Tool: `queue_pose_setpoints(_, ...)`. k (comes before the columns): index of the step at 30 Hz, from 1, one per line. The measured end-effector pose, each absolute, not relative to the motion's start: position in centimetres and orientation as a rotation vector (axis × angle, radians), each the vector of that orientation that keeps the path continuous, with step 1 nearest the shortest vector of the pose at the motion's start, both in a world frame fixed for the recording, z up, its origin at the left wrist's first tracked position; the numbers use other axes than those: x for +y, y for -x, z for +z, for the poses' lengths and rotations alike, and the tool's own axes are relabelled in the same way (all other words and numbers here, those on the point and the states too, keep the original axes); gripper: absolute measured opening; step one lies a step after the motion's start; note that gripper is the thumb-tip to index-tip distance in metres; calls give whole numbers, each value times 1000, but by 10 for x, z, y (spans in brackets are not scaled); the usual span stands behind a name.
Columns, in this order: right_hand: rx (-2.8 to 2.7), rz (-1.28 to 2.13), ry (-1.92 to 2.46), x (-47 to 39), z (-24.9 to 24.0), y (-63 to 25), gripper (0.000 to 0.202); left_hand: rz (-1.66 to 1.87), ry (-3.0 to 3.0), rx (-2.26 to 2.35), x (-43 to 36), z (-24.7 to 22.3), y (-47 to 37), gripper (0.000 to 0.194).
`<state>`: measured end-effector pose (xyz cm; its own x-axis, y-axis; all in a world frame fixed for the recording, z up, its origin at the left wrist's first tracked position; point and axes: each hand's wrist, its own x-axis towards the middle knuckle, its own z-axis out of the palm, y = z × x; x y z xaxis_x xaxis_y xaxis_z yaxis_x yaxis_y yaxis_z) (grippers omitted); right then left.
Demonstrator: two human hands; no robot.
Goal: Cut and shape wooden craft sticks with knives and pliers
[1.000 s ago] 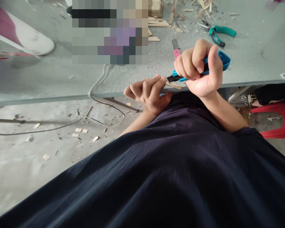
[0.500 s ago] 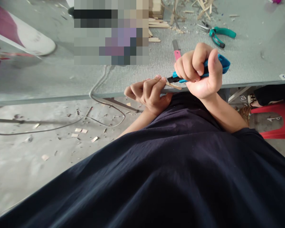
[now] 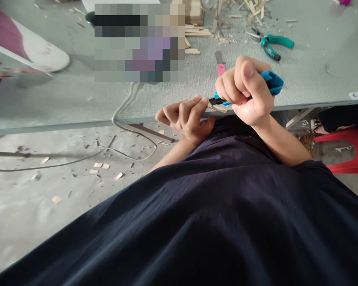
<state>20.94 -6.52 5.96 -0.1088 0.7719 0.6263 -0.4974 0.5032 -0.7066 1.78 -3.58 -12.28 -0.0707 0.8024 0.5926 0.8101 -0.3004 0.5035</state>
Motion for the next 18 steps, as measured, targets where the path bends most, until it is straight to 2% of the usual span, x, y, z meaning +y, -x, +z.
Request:
queue_pose_setpoints(6,-1340,1334,477,-71,77,-205,67,-1399,2079,-1751,-35,-126,-18,47)
queue_pose_setpoints(9,-1359,1338,499,-84,83,-200,61,-1385,2069,-1728,-34,-128,-17,41)
queue_pose_setpoints(14,-1417,1270,508,-90,75,-200,64,-1408,2045,-1671,-32,-132,-15,37)
queue_pose_setpoints(18,-1368,1093,312,-74,63,-201,72,-1446,2040,-1650,-31,-133,-17,39)
